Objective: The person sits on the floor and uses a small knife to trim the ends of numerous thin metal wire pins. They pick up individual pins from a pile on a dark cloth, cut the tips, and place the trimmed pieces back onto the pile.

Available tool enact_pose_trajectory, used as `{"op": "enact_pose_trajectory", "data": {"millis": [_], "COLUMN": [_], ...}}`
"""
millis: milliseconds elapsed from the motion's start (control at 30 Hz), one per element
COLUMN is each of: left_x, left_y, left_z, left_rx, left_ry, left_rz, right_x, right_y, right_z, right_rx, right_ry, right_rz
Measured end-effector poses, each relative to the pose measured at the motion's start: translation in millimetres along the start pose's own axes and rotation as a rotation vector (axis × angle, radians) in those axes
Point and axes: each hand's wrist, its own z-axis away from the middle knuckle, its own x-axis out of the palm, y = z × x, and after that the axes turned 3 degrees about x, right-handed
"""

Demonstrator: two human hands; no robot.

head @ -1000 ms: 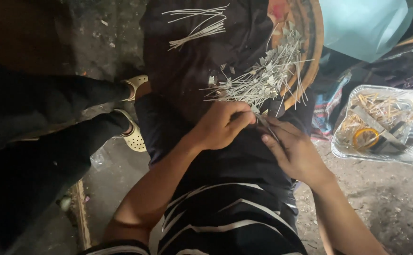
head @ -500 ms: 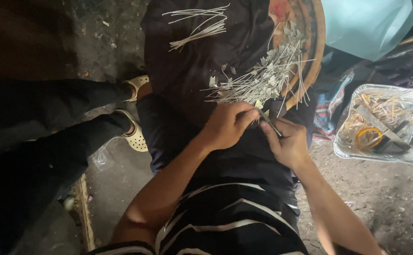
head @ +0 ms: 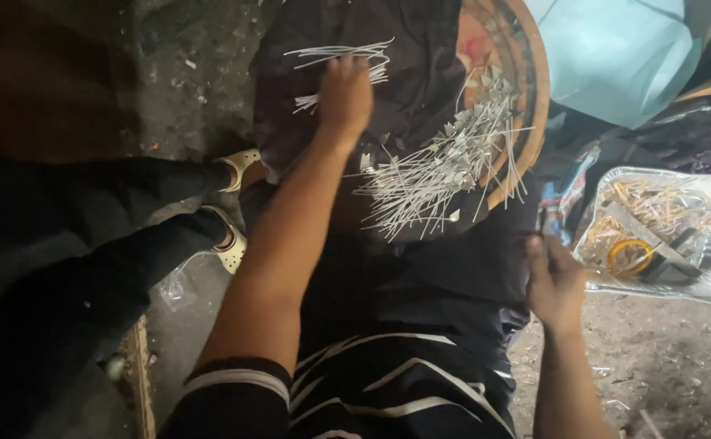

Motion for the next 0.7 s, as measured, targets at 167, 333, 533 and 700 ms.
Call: {"op": "enact_pose_trajectory", "data": {"millis": [167, 333, 533, 700], "left_x": [-3, -23, -38, 3], "left_y": [-13, -13, -3, -8], "left_z": [-2, 1, 27, 98], "left_rx": [0.167, 0.174, 0.08, 0.347], "left_ry": [0.023, 0.005, -0.021, 0.251], "left_rz": [0.044, 0.094, 0.568, 0.297], "right_x": [15, 25, 24, 28], "right_y": [-14, -19, -34, -37], "right_z": [0, -2, -4, -4], "right_rx": [-0.134, -0.134, -0.137, -0.127], "right_ry": [-0.044, -0.146, -0.156, -0.12], "right_rz": [-0.074, -0.084, -0.128, -0.111]}}
